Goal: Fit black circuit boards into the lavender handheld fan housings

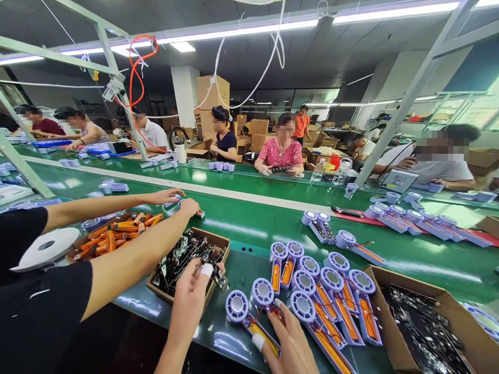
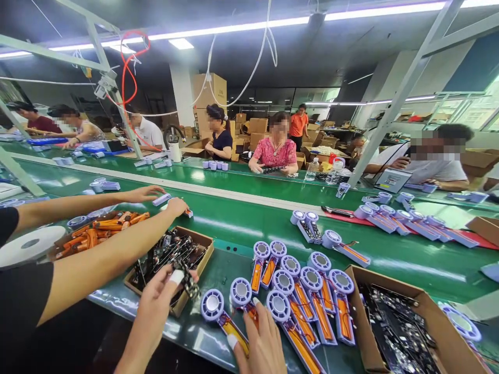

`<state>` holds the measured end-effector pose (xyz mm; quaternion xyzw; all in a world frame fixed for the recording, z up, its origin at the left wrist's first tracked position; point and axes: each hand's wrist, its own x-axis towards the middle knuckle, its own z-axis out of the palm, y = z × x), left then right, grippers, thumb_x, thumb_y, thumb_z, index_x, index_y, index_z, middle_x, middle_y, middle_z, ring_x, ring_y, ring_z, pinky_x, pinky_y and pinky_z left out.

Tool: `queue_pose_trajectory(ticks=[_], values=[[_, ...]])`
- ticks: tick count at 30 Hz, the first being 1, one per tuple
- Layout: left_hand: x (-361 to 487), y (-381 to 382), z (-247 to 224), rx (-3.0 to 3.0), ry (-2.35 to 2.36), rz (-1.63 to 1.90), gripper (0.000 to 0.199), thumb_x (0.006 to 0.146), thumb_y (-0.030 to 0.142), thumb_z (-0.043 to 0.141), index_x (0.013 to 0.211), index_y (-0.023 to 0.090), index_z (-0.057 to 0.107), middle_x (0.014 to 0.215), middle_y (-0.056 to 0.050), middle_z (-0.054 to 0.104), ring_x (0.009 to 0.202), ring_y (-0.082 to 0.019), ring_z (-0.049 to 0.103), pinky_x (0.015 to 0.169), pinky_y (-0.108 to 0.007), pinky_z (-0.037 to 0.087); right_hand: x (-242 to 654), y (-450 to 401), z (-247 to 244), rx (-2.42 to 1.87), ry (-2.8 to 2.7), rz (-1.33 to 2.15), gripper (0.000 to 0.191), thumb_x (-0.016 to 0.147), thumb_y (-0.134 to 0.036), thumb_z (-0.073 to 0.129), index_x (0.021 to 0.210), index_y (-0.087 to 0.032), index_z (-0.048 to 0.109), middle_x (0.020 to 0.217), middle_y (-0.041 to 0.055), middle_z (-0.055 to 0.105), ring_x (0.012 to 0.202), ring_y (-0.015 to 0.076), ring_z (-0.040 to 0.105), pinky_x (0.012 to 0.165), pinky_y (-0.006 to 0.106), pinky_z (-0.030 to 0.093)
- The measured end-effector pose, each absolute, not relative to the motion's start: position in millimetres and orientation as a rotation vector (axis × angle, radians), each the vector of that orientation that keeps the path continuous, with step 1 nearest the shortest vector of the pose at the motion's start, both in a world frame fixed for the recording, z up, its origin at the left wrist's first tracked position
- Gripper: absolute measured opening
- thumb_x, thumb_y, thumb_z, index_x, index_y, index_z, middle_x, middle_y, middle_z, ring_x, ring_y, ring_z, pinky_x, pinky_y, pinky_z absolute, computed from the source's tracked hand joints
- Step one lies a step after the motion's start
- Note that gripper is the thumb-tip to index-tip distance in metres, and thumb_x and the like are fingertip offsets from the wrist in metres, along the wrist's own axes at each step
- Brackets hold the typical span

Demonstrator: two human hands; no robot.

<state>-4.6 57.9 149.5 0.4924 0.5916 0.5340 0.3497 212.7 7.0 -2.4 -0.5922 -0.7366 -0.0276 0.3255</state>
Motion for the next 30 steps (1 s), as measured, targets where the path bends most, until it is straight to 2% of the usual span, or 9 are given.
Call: queue_pose_trajectory(ticks=[3,6,9,12,16,19,24,27,30], values=[[-2.1,25.0,128.3,0.987,1.434,1.352,0.043,0.079,0.045,0.063,0.111,0.017,0.066,0.090,-0.008,0.077,0.084,-0.025,0.070,0.084,-0.034,0.052,215.0,0.6,15.3,-1.446,-1.923,-0.113,0.033,0.085,-0.020,0.052,0.117,-0.024,0.058,0.128,0.0156,0.055,0.114,0.0362,0.058,0.087,0.049,0.053],[2.2,1.9,99.2,0.913,1.521,1.232,0.039,0.079,0.044,0.061,0.110,0.021,0.067,0.091,-0.004,0.077,0.086,-0.023,0.069,0.085,-0.030,0.050,207.6,-0.6,38.4,-1.445,-1.932,-0.066,0.031,0.086,-0.013,0.045,0.113,-0.024,0.057,0.112,0.0129,0.058,0.096,0.0292,0.062,0.079,0.043,0.055],[12.8,-11.5,70.0,0.880,1.536,1.193,0.041,0.081,0.041,0.055,0.115,0.020,0.066,0.104,-0.004,0.074,0.090,-0.021,0.067,0.084,-0.028,0.050,201.7,2.6,54.6,-1.446,-2.035,-0.013,0.035,0.084,-0.008,0.045,0.113,-0.025,0.056,0.102,0.0096,0.059,0.086,0.0261,0.061,0.073,0.040,0.056],[27.2,-17.4,51.8,1.000,1.546,1.169,0.042,0.081,0.035,0.051,0.119,0.019,0.063,0.116,-0.007,0.070,0.096,-0.023,0.064,0.081,-0.029,0.049,197.8,7.6,63.7,-1.376,-2.179,0.018,0.042,0.078,-0.003,0.050,0.113,-0.026,0.057,0.101,0.0079,0.059,0.086,0.0257,0.060,0.072,0.039,0.055],[39.6,-15.6,47.7,1.403,1.617,1.114,0.034,0.079,0.024,0.048,0.109,0.021,0.063,0.106,-0.008,0.072,0.095,-0.027,0.065,0.086,-0.037,0.046,185.4,12.2,69.0,-1.379,-2.193,0.003,0.040,0.070,-0.002,0.059,0.102,-0.025,0.061,0.099,0.0083,0.059,0.085,0.0277,0.058,0.069,0.041,0.055],[39.1,-8.2,51.3,1.548,1.582,1.123,0.029,0.081,0.020,0.044,0.103,0.023,0.062,0.096,-0.007,0.071,0.088,-0.026,0.066,0.084,-0.039,0.047,176.0,13.1,65.0,-1.403,-2.116,0.021,0.033,0.072,-0.001,0.059,0.095,-0.024,0.063,0.097,0.0078,0.058,0.083,0.0269,0.057,0.069,0.043,0.053],[25.6,6.7,62.2,1.564,1.504,1.078,0.027,0.081,0.018,0.046,0.102,0.022,0.061,0.101,-0.007,0.068,0.099,-0.025,0.064,0.090,-0.037,0.046,178.7,11.4,53.5,-1.324,-1.999,0.208,0.037,0.083,0.000,0.048,0.106,-0.026,0.061,0.106,0.0079,0.053,0.094,0.0248,0.054,0.077,0.040,0.051],[19.1,10.1,66.9,1.417,1.484,1.079,0.021,0.084,0.023,0.047,0.100,0.022,0.060,0.099,-0.005,0.066,0.098,-0.023,0.061,0.091,-0.035,0.044,181.7,9.1,54.2,-1.245,-2.025,0.162,0.034,0.083,-0.002,0.049,0.105,-0.025,0.061,0.105,0.0076,0.053,0.095,0.0244,0.054,0.078,0.039,0.050],[17.7,8.8,65.2,1.204,1.447,1.068,0.017,0.086,0.035,0.053,0.090,0.021,0.061,0.091,-0.003,0.065,0.090,-0.022,0.059,0.086,-0.032,0.044,178.0,6.2,57.1,-1.203,-2.083,0.057,0.033,0.082,-0.001,0.049,0.103,-0.023,0.062,0.105,0.0078,0.057,0.097,0.0255,0.054,0.082,0.042,0.048]])
